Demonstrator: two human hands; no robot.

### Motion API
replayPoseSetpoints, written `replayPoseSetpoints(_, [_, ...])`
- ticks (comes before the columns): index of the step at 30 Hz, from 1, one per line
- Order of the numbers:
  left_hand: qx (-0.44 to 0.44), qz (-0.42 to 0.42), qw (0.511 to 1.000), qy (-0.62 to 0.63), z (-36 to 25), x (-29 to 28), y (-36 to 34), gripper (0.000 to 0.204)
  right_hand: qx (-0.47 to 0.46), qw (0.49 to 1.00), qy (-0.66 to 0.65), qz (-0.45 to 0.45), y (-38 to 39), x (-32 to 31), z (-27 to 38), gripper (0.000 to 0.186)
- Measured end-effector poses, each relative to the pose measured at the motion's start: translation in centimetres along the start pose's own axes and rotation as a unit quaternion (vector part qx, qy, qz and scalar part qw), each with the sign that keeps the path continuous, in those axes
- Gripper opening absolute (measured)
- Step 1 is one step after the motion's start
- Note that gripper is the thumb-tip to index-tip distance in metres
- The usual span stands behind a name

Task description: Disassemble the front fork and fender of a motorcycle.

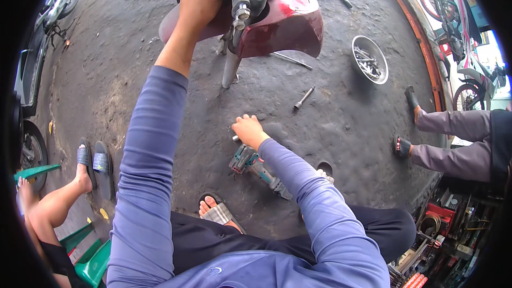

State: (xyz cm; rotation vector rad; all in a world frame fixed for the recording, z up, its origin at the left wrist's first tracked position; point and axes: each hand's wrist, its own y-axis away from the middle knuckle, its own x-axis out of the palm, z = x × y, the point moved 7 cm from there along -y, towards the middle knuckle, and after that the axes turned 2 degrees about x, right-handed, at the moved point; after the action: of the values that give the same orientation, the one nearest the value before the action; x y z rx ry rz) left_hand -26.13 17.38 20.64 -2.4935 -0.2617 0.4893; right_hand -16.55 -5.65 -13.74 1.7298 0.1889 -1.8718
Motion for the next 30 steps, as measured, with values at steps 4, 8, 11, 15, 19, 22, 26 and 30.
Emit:
replayPoseSetpoints(4, [0.029,-0.011,1.0,-0.003,-0.1,0.0,0.0,0.045,0.042,0.991,-0.127,0.015,-0.4,1.3,-3.3,0.019])
replayPoseSetpoints(8, [-0.032,0.035,0.999,0.013,0.4,0.3,-0.1,0.039,0.347,0.793,-0.492,-0.091,4.8,0.8,-9.8,0.026])
replayPoseSetpoints(11, [-0.003,-0.004,0.999,0.054,-0.5,-0.3,0.0,0.035,0.416,0.532,-0.737,-0.041,8.0,4.3,-8.6,0.034])
replayPoseSetpoints(15, [-0.026,0.007,0.999,0.039,-0.3,-0.4,0.1,0.036,0.429,0.497,-0.753,-0.036,8.6,6.0,-7.0,0.04])
replayPoseSetpoints(19, [-0.027,0.011,1.0,0.007,0.8,-0.3,-0.2,0.037,0.475,0.652,-0.591,0.006,10.2,5.6,-6.3,0.05])
replayPoseSetpoints(22, [0.016,-0.004,1.0,-0.024,1.1,-0.4,-0.6,0.049,0.428,0.737,-0.506,0.13,13.1,6.0,-3.8,0.061])
replayPoseSetpoints(26, [0.016,-0.008,1.0,0.018,1.7,-0.4,-0.4,0.048,0.386,0.745,-0.533,0.108,15.9,7.4,-1.2,0.051])
replayPoseSetpoints(30, [0.013,-0.004,1.0,0.026,1.4,-0.8,-0.3,0.044,0.349,0.802,-0.48,0.067,15.9,8.2,-1.2,0.05])
